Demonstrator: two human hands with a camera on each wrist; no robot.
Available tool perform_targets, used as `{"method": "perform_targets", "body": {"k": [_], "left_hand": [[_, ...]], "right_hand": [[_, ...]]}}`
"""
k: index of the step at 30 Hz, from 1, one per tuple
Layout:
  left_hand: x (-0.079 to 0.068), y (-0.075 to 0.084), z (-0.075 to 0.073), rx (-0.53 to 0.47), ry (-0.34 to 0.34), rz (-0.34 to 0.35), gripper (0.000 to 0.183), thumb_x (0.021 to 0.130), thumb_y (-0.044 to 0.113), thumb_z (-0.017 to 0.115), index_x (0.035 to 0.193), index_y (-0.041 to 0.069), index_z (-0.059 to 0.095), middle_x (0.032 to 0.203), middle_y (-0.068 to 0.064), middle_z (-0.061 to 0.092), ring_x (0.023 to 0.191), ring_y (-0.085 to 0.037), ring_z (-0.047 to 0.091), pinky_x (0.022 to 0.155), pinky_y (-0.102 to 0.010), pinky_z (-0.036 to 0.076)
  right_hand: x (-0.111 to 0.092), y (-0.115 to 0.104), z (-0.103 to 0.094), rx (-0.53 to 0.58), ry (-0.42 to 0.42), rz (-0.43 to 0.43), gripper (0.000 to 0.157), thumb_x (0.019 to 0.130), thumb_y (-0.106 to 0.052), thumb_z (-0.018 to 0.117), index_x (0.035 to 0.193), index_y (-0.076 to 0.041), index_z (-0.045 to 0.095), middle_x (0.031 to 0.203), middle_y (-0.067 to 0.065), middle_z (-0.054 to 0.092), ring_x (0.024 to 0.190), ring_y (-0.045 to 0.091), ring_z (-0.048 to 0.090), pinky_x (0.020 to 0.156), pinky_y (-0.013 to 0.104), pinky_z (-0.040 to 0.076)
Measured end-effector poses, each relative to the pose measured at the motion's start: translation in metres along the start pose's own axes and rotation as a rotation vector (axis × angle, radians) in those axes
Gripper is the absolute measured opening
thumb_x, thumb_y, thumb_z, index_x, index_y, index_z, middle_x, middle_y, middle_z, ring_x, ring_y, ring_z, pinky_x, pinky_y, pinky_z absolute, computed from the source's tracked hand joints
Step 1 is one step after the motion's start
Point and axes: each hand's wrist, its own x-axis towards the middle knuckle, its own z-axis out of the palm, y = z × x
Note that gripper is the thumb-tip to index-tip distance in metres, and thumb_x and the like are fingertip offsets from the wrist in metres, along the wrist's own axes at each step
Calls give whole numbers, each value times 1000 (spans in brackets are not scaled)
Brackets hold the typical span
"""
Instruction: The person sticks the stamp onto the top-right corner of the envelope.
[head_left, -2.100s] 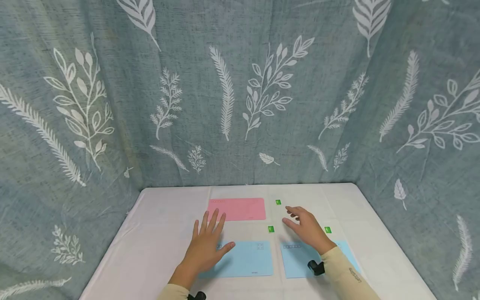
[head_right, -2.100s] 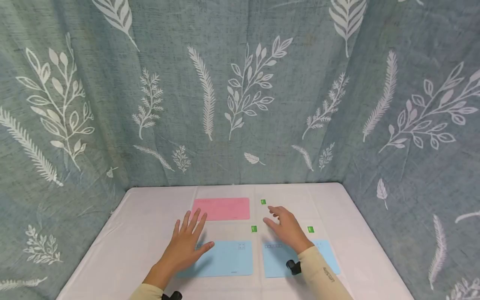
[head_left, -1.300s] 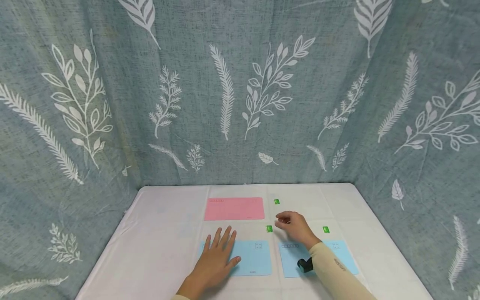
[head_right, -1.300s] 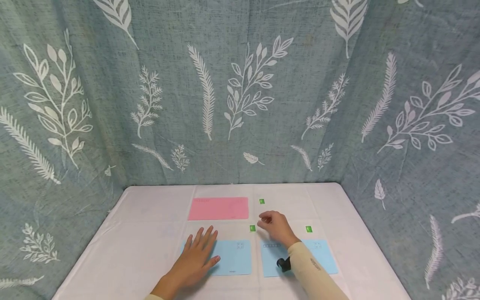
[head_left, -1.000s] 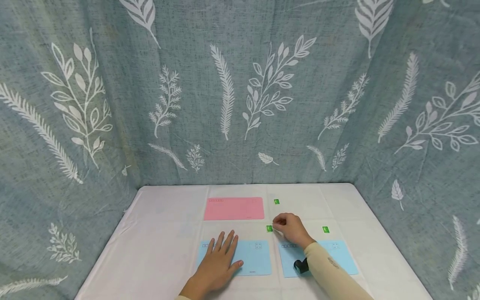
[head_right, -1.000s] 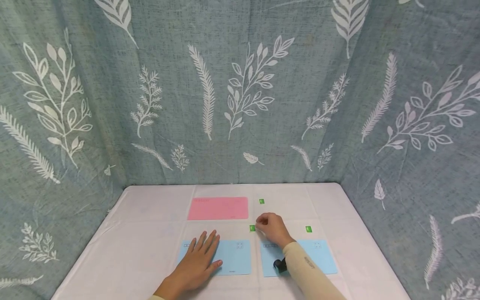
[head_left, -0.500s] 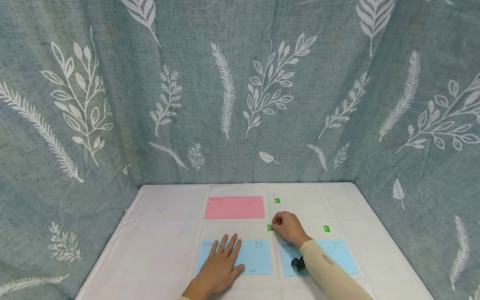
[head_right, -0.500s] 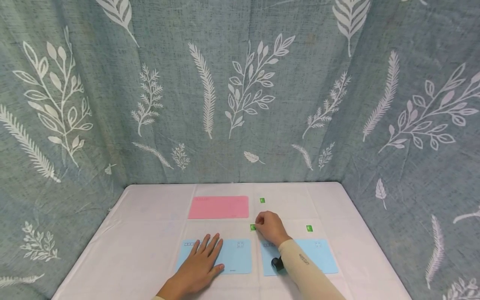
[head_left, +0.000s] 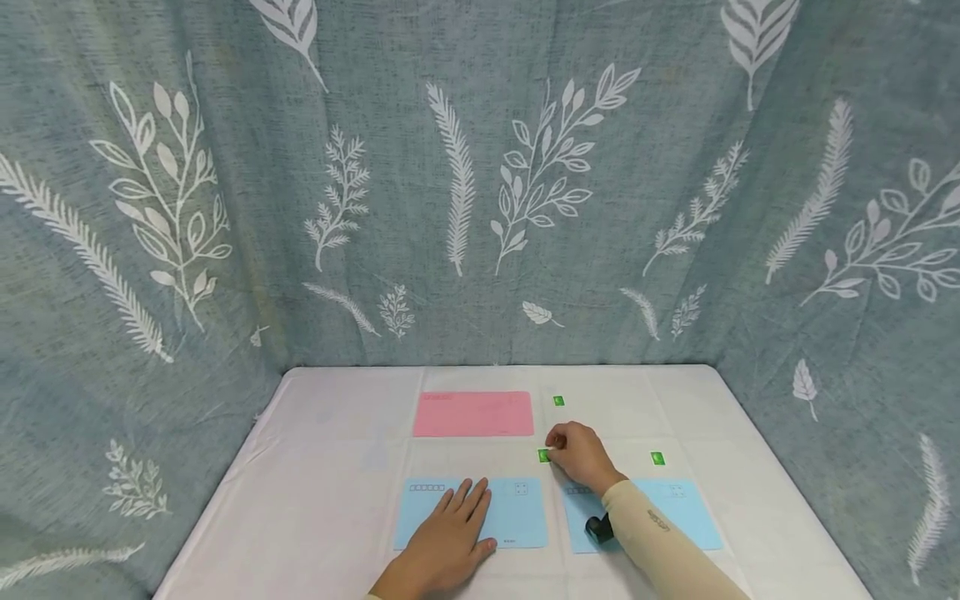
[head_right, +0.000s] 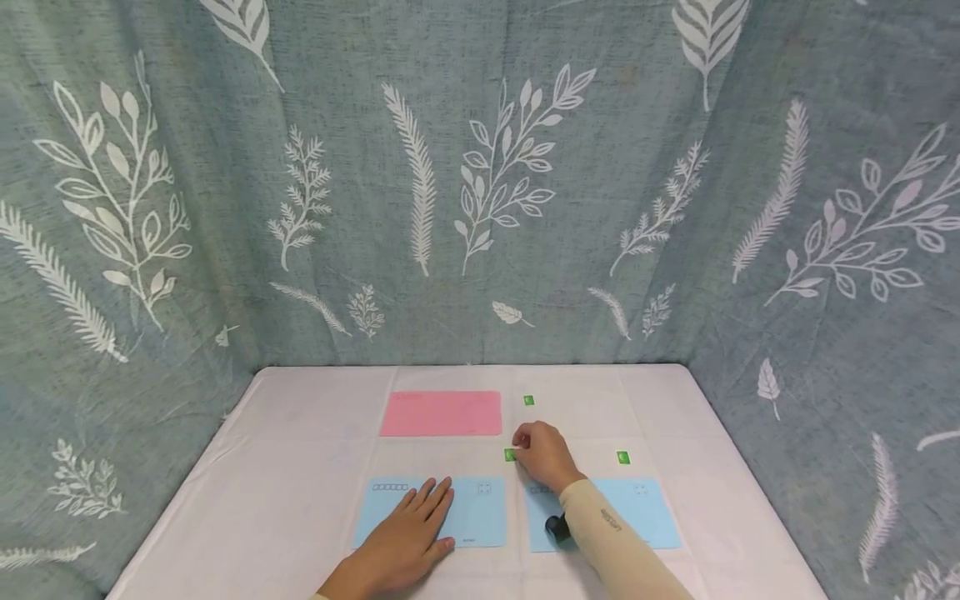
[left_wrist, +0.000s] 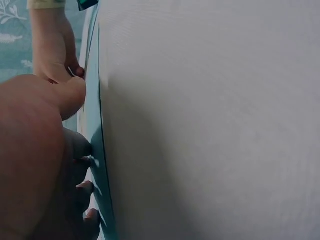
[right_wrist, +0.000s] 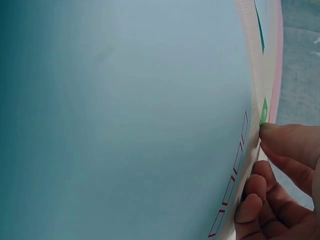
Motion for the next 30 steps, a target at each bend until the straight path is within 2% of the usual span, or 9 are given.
{"method": "perform_targets", "body": {"k": [5, 7, 11, 17, 24, 30], "left_hand": [[1, -5, 9, 5, 16, -3, 80, 114, 59, 41, 164, -4, 40, 175, -17, 30, 161, -41, 27, 126, -61, 25], [1, -5, 8, 2, 27, 4, 81, 113, 59, 41, 164, -4, 41, 174, -18, 31, 160, -42, 28, 125, -61, 26], [-1, 0, 2, -11, 15, 0, 80, 114, 58, 41, 164, -5, 41, 174, -19, 31, 160, -42, 28, 125, -62, 26], [-3, 9, -9, 15, -36, -29, 77, 113, 52, 50, 165, -3, 39, 175, -16, 31, 161, -40, 27, 126, -59, 25], [-4, 0, 0, -42, 15, 23, 78, 115, 55, 39, 165, -5, 38, 175, -18, 30, 161, -41, 25, 127, -60, 22], [-4, 1, -7, -67, -24, 17, 78, 116, 54, 39, 166, -5, 35, 176, -19, 27, 162, -41, 22, 128, -61, 19]], "right_hand": [[0, -2, -1, -8, -17, 2, 13, 96, -3, 81, 89, -12, 75, 84, -2, 62, 82, 18, 57, 77, 37, 53], [0, -4, -1, -3, -13, 3, 14, 96, -2, 81, 88, -11, 74, 84, -1, 62, 81, 19, 57, 76, 37, 52], [0, -4, -2, 12, -7, 1, 16, 95, -1, 81, 86, -11, 72, 81, -1, 61, 79, 18, 56, 74, 36, 52], [1, 0, -1, 39, 8, -4, 22, 93, 1, 81, 81, -12, 67, 77, -1, 61, 75, 17, 56, 71, 36, 50], [1, -2, -7, 88, -28, 11, 19, 95, -1, 80, 83, -11, 69, 78, -1, 63, 74, 17, 56, 69, 34, 49], [1, 1, -12, 120, -61, 8, 14, 97, -5, 80, 87, -12, 72, 81, -2, 65, 75, 17, 58, 71, 34, 51]]}}
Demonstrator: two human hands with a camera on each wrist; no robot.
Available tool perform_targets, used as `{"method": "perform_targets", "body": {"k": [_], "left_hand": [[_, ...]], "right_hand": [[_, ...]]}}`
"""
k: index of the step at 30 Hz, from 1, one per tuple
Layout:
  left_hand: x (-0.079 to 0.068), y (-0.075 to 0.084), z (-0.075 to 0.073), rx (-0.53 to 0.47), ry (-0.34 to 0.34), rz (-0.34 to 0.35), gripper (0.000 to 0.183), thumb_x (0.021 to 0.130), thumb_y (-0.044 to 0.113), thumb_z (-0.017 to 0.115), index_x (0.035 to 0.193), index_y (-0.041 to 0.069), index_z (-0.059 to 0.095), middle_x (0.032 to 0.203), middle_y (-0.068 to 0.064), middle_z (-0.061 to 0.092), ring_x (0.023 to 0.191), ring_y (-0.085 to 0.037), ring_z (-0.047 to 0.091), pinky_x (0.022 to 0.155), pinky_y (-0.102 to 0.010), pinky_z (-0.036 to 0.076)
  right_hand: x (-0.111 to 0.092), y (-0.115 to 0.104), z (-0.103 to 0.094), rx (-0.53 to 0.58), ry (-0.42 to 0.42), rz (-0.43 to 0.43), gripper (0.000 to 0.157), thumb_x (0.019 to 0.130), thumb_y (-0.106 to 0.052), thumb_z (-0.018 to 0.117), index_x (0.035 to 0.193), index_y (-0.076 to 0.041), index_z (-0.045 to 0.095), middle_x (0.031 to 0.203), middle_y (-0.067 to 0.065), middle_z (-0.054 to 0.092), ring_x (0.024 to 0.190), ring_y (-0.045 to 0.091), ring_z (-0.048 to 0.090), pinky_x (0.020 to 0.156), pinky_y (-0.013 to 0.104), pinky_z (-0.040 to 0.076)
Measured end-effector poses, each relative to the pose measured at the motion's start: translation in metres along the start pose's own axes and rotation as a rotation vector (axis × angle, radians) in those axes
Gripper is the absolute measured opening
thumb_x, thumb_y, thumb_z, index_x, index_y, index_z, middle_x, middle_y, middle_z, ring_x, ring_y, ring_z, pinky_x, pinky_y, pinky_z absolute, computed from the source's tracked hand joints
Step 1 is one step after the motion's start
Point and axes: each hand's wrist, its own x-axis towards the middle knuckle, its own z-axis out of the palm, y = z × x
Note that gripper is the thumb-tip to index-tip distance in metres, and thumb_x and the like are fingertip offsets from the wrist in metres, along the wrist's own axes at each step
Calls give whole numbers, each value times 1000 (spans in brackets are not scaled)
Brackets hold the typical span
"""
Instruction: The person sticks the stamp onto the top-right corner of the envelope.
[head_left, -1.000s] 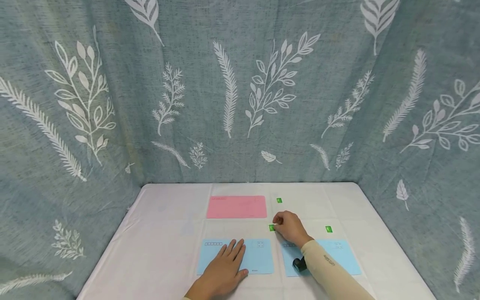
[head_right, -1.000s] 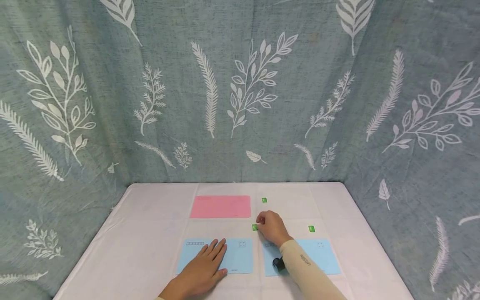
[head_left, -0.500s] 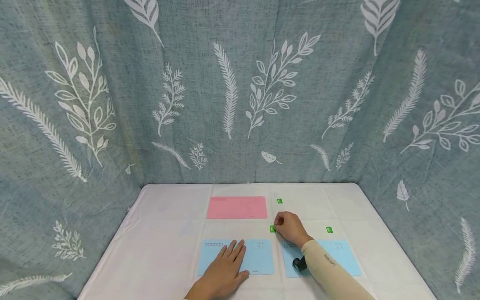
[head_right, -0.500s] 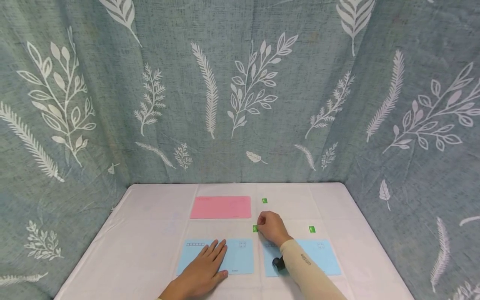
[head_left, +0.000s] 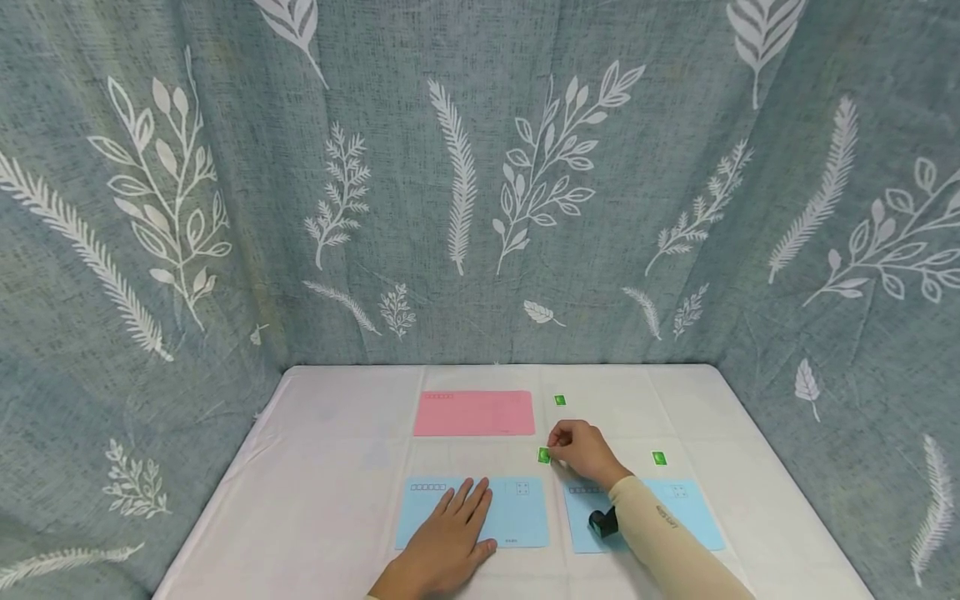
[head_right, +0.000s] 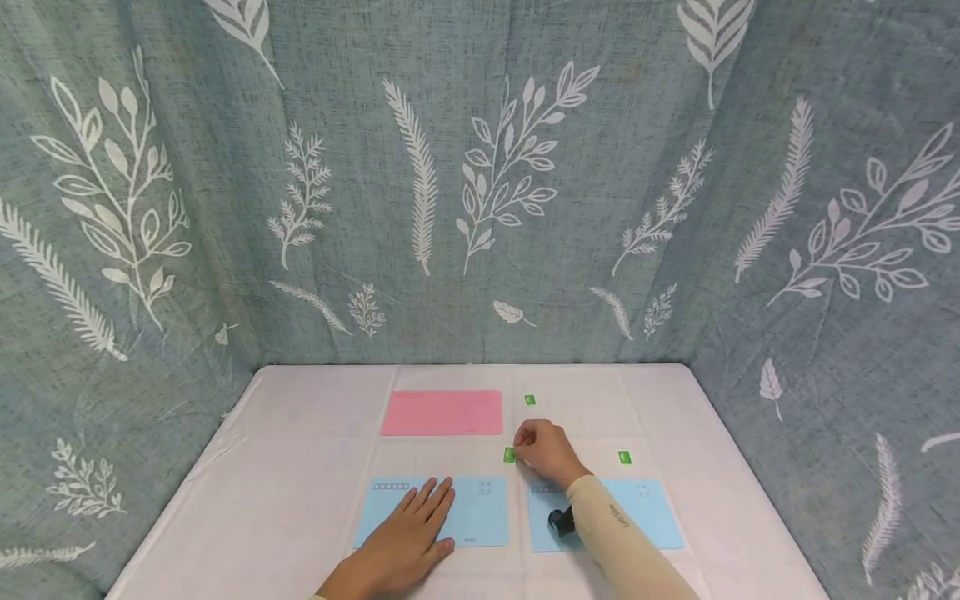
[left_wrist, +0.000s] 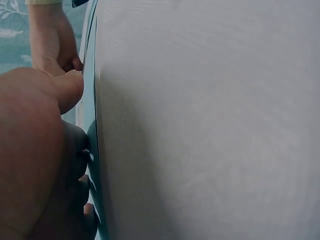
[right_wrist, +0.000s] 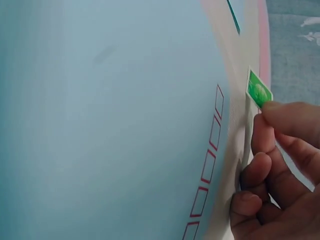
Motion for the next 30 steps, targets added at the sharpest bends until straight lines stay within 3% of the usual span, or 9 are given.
{"method": "perform_targets", "body": {"k": [10, 23, 30], "left_hand": [[2, 6, -4, 72, -22, -49, 75, 114, 51, 46, 168, -1, 36, 176, -14, 28, 163, -37, 23, 128, -58, 21], [1, -1, 1, 9, 5, -12, 79, 115, 56, 40, 166, -4, 36, 175, -17, 29, 162, -40, 24, 128, -60, 20], [2, -3, 5, 42, 15, -10, 79, 115, 57, 38, 167, -2, 37, 176, -16, 29, 162, -39, 24, 127, -59, 22]], "right_hand": [[0, 1, -3, -5, -8, -3, 13, 99, -11, 81, 87, -16, 79, 85, -7, 70, 81, 16, 60, 82, 40, 53], [-7, -24, 5, 65, -139, -58, 8, 98, -10, 79, 91, -13, 81, 85, -4, 72, 77, 16, 63, 69, 33, 53], [-10, -29, 13, 70, -169, -46, 7, 96, -12, 82, 90, -13, 82, 84, -5, 72, 78, 16, 62, 70, 32, 51]]}}
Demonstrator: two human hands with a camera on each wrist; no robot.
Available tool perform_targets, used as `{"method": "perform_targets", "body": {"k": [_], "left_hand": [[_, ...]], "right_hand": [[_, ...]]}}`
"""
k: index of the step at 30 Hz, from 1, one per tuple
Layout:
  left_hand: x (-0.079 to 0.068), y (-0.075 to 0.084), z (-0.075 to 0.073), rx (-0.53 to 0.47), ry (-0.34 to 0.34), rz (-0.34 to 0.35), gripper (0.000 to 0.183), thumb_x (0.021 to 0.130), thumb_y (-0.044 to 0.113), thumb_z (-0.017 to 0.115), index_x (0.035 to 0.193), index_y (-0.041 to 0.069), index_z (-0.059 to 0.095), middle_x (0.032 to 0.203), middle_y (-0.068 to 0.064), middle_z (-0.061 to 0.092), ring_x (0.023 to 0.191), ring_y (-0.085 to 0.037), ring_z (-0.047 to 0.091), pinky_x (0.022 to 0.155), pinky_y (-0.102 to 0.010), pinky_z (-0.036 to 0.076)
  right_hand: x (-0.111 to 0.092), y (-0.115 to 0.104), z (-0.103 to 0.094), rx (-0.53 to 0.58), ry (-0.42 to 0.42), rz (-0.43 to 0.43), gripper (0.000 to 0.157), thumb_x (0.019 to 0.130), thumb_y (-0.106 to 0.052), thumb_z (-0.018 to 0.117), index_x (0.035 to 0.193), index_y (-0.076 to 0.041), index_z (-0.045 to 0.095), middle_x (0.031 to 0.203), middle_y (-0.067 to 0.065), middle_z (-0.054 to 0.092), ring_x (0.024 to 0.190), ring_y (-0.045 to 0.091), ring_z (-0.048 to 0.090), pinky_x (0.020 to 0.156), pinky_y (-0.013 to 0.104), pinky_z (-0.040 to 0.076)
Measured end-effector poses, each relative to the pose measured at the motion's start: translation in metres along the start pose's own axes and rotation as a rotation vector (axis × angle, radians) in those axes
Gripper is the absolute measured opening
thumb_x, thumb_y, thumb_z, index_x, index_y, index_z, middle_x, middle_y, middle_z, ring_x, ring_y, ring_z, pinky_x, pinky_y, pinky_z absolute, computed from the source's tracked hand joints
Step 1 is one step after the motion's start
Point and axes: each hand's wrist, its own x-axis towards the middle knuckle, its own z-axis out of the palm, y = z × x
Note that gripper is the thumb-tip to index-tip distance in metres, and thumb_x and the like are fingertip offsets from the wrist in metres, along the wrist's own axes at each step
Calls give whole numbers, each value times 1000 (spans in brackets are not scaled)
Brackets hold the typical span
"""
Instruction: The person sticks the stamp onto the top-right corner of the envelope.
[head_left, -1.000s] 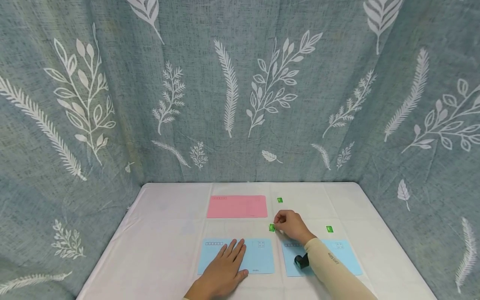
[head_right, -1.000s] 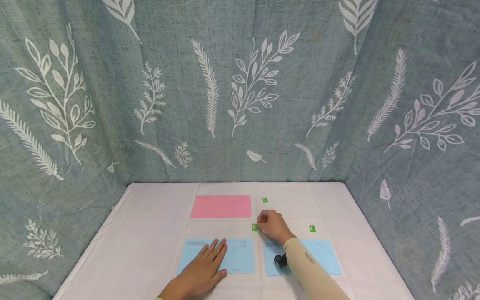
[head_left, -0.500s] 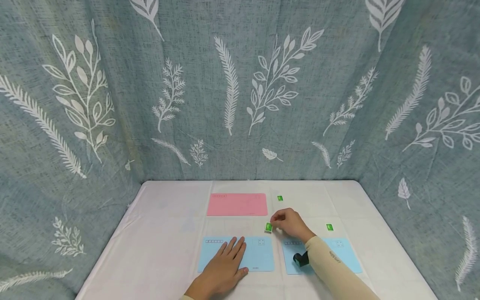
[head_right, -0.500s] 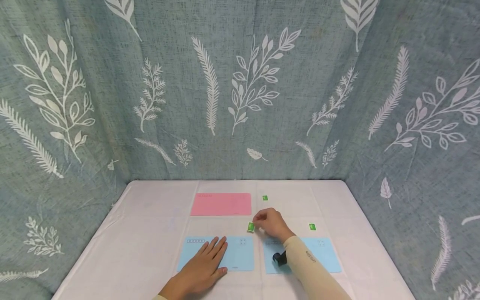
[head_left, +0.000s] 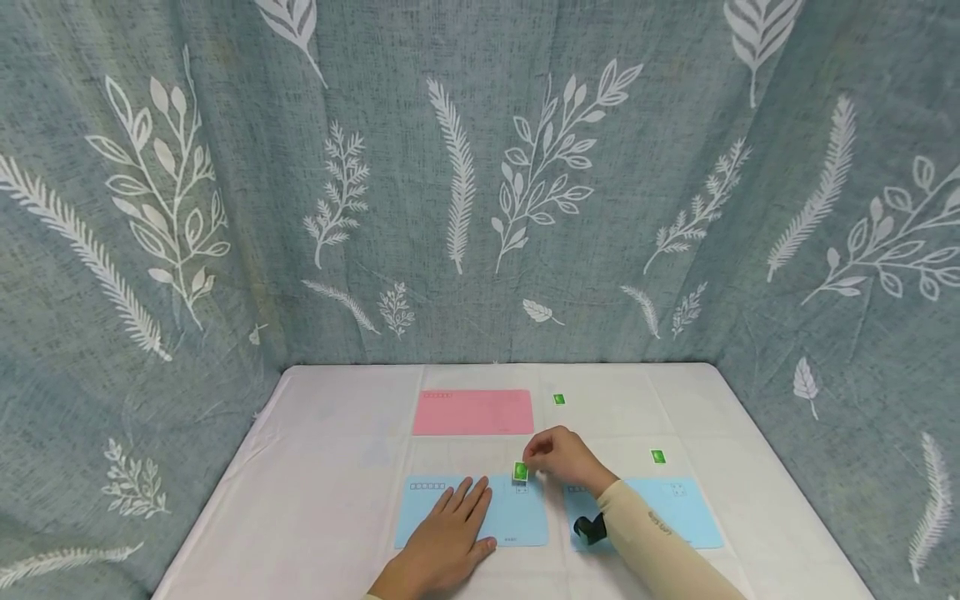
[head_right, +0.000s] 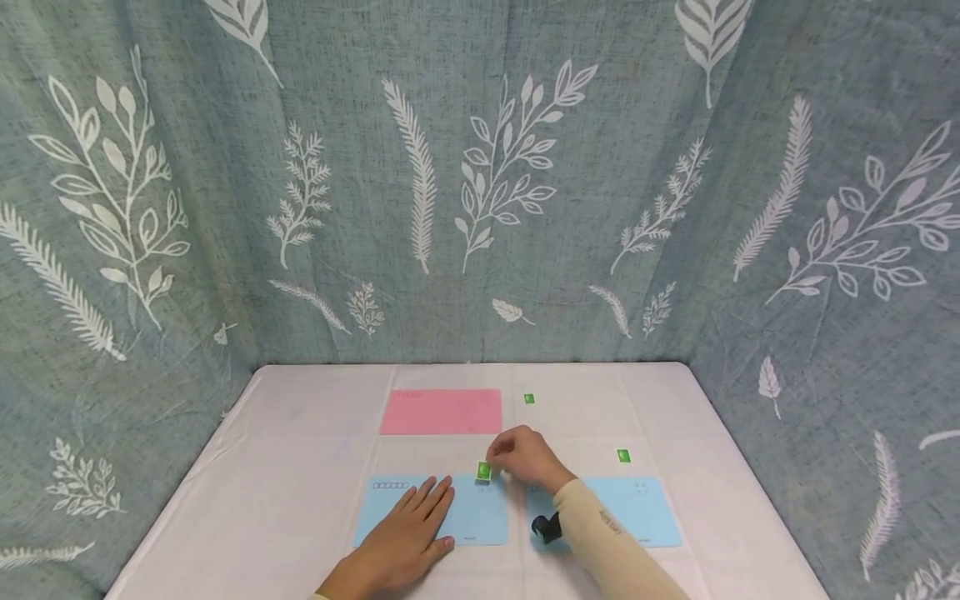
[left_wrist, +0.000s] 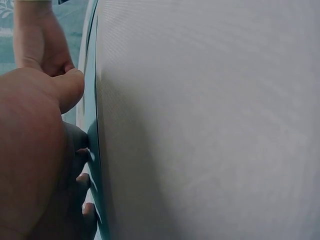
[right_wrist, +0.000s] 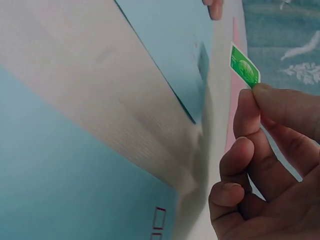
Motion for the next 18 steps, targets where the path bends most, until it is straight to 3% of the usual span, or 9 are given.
{"method": "perform_targets", "body": {"k": [7, 12, 18], "left_hand": [[1, 2, -6, -24, -18, -8, 75, 115, 51, 46, 166, -3, 37, 175, -17, 30, 162, -40, 24, 128, -59, 21], [2, -1, -2, -30, 6, 12, 75, 115, 53, 42, 166, -2, 37, 175, -18, 31, 161, -42, 25, 127, -60, 22], [3, 2, 0, -5, 7, -12, 74, 115, 54, 44, 167, 2, 39, 175, -16, 31, 161, -40, 26, 126, -61, 24]], "right_hand": [[1, 0, 4, -18, -2, -22, 8, 95, -13, 84, 88, -13, 82, 83, -6, 72, 81, 16, 60, 73, 34, 50], [2, -1, 7, -15, -20, -53, 7, 95, -12, 84, 88, -13, 82, 82, -7, 72, 81, 15, 60, 76, 36, 51], [3, -1, 14, -22, -37, -50, 8, 94, -13, 85, 86, -14, 81, 81, -7, 71, 80, 15, 59, 75, 36, 50]]}}
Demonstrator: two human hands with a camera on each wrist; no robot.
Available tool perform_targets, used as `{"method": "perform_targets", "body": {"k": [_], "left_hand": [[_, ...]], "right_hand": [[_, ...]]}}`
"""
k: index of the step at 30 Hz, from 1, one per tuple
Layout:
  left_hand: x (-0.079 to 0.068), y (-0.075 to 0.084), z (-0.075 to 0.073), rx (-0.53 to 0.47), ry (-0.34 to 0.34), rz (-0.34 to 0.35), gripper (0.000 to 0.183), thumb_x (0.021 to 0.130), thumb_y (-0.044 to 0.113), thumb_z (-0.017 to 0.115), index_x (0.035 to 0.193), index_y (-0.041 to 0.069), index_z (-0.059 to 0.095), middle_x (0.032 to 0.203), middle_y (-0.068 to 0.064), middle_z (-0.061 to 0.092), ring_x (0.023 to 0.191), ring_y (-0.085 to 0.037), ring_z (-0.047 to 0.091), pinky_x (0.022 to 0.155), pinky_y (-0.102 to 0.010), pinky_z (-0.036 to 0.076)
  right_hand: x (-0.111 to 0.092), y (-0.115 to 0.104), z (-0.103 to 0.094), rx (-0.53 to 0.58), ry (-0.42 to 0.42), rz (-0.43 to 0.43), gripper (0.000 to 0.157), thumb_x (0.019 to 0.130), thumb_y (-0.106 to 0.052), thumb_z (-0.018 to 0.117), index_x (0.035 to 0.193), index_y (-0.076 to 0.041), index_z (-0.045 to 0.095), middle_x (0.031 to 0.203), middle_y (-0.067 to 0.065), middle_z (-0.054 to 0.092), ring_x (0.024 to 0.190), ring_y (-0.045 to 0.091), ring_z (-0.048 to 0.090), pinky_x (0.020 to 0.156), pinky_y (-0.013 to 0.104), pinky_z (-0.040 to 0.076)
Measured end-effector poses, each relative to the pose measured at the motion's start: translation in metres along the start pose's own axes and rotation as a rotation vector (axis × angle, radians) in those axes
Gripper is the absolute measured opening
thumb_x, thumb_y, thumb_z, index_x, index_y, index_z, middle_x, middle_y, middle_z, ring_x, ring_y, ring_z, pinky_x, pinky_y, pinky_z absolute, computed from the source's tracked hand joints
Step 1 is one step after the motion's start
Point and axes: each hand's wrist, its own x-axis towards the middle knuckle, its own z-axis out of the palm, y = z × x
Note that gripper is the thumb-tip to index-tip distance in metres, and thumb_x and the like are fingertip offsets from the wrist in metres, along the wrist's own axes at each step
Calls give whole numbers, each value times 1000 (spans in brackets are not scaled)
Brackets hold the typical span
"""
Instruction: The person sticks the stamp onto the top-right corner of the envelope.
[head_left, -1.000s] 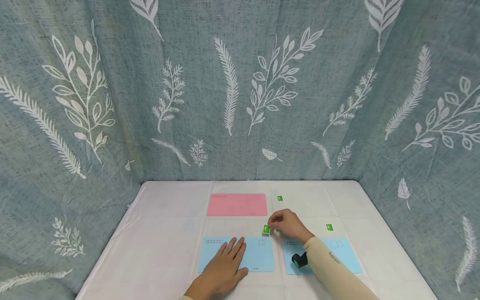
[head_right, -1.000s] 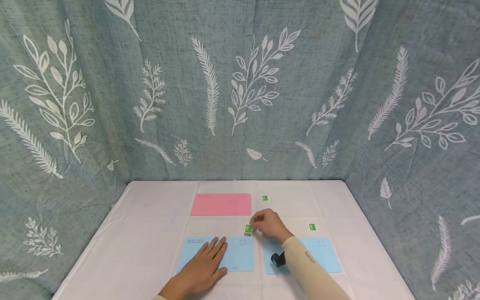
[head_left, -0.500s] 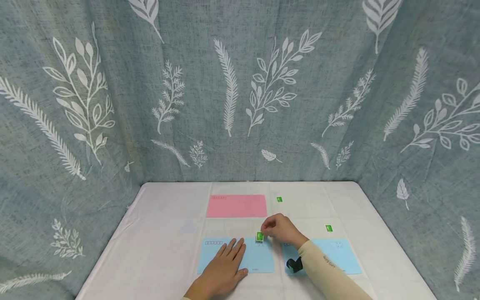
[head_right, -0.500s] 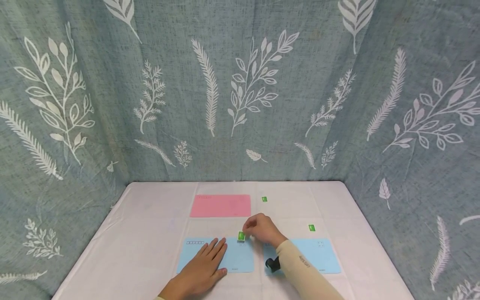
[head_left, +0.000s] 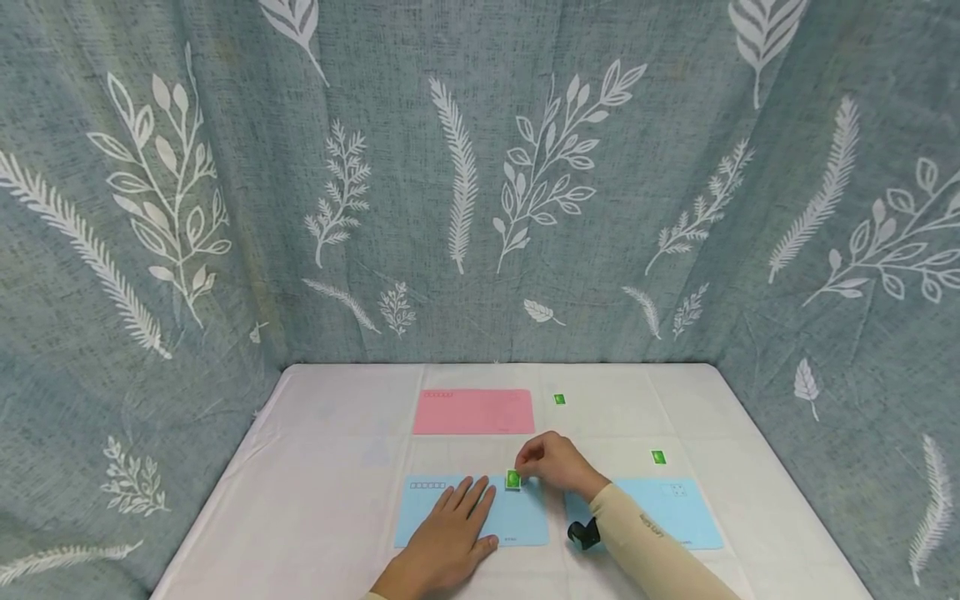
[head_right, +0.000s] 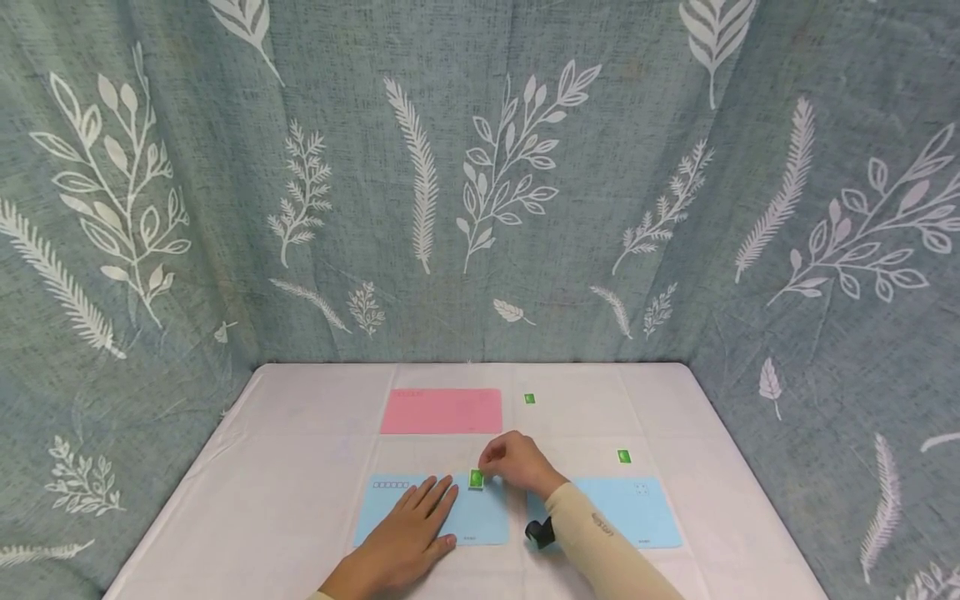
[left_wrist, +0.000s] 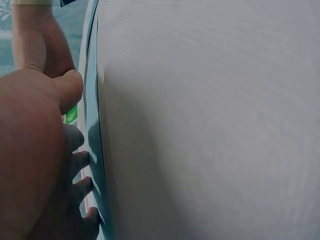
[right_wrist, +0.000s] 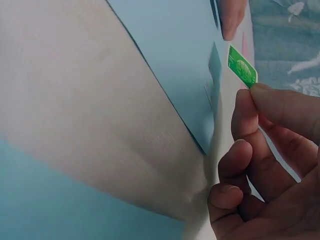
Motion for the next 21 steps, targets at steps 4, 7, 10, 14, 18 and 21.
{"method": "perform_targets", "body": {"k": [4, 7, 10, 14, 18, 21], "left_hand": [[-1, 7, -7, 27, -21, -21, 73, 114, 51, 48, 168, 3, 39, 175, -16, 32, 161, -41, 27, 126, -61, 25], [0, 5, -3, 25, 9, -6, 73, 114, 53, 46, 167, 3, 40, 173, -18, 34, 159, -43, 29, 125, -62, 26], [2, 3, 3, 27, 40, 14, 73, 115, 56, 41, 167, 5, 41, 172, -20, 35, 158, -44, 31, 124, -64, 28], [4, 2, 6, 26, 43, 10, 73, 115, 58, 37, 168, 8, 41, 173, -19, 34, 158, -44, 30, 123, -66, 27], [5, 5, 4, 36, 25, -9, 73, 114, 59, 38, 167, 10, 43, 172, -19, 34, 158, -44, 30, 123, -66, 27], [6, 8, 3, 61, 19, -16, 71, 114, 58, 40, 167, 11, 43, 172, -19, 35, 158, -45, 30, 123, -66, 27]], "right_hand": [[1, 0, 5, 0, -7, 3, 9, 94, -13, 85, 86, -13, 81, 80, -7, 71, 78, 15, 59, 74, 35, 49], [1, 0, 6, 0, -6, 8, 10, 95, -13, 84, 86, -14, 81, 79, -8, 71, 76, 14, 59, 72, 33, 49], [2, 1, 7, -7, -5, 12, 11, 95, -12, 84, 85, -16, 81, 78, -9, 71, 75, 13, 60, 71, 32, 49], [3, 1, 8, -19, 2, 11, 11, 95, -12, 84, 85, -16, 81, 77, -9, 71, 74, 13, 59, 70, 32, 49], [2, 1, 10, -36, 11, 12, 12, 94, -10, 84, 85, -16, 80, 77, -9, 70, 74, 12, 59, 69, 31, 49], [1, 0, 11, -56, 17, 4, 13, 95, -9, 83, 84, -16, 80, 76, -10, 69, 73, 12, 59, 68, 30, 49]]}}
